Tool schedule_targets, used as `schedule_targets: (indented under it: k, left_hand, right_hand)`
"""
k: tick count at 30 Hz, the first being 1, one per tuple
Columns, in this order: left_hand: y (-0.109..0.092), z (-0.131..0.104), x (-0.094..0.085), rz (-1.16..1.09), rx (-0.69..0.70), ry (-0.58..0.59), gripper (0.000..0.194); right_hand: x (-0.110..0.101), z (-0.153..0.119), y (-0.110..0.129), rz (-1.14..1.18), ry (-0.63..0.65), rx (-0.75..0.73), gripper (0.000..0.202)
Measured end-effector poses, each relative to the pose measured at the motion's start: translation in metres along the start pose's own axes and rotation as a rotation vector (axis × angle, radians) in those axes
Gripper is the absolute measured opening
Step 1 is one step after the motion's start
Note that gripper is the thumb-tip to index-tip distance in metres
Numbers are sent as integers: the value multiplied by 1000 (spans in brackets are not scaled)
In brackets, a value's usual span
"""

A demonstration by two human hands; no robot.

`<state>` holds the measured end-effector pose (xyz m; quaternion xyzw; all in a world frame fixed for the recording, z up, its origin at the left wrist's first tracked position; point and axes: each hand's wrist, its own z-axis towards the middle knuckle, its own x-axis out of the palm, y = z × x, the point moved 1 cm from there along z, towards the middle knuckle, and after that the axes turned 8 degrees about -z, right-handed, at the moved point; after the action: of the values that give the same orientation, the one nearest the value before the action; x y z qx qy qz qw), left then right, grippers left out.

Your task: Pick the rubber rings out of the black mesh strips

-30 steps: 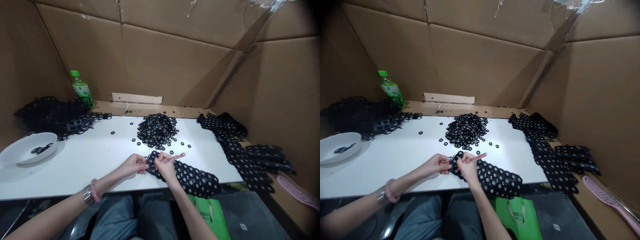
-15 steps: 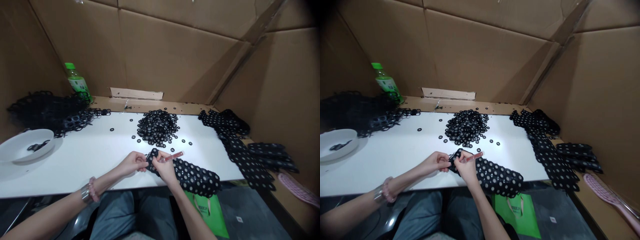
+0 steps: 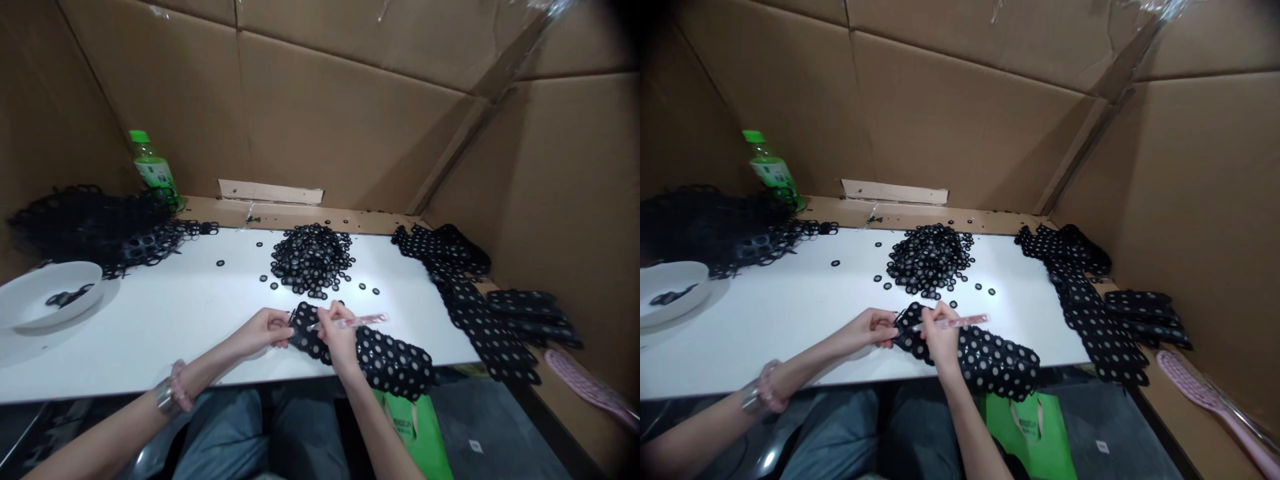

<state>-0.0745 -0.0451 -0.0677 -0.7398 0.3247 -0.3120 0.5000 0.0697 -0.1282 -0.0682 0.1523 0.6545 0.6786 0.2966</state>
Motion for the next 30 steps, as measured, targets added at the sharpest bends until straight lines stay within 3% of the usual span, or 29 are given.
schedule_targets:
  k: [2, 5, 6, 8, 10, 13, 16, 20, 23, 24, 27, 28, 30]
  left_hand:
    - [-1, -2, 3, 5, 10, -6, 36]
    - [-5, -5, 9, 8, 44, -33, 35]
    - [-8, -6, 11, 5, 57, -47, 35]
    - [-14, -8, 18, -10, 89, -86, 34]
    - [-21, -9, 26, -27, 148, -123, 30]
    - [-35, -9, 37, -67, 237, -167, 27]
    - [-49, -7, 46, -118, 231, -211, 27]
    - [-74, -7, 53, -99, 254, -184, 30]
    - [-98, -11, 57, -25, 322, -119, 27]
    - [-106, -12, 58, 13, 351, -92, 26]
    - [-132, -17, 62, 128, 460, -15, 23]
    - [-141, -19, 62, 165, 498, -1, 22]
    - [-160, -23, 60, 240, 573, -3, 20]
  right_hand:
    - [-30, 9, 3, 10, -172, -57, 31]
    - [-85, 32, 2, -384, -341, -288, 28]
    - [-102, 42, -1, -550, -318, -370, 26]
    - [-129, 63, -12, -800, -151, -488, 18]
    - [-149, 81, -23, -953, -60, -526, 13]
    - [-165, 102, -36, -1038, 22, -521, 13]
    - [-174, 111, -41, -1040, 41, -528, 21]
    - [-176, 113, -28, -965, 16, -520, 23]
    - [-157, 102, 6, -556, -52, -349, 14]
    - [-146, 95, 21, -355, 17, -274, 21]
    - [-102, 68, 66, 130, 603, -222, 54]
    - [-88, 60, 78, 213, 716, -201, 59]
    - [-66, 51, 99, 296, 745, -159, 51]
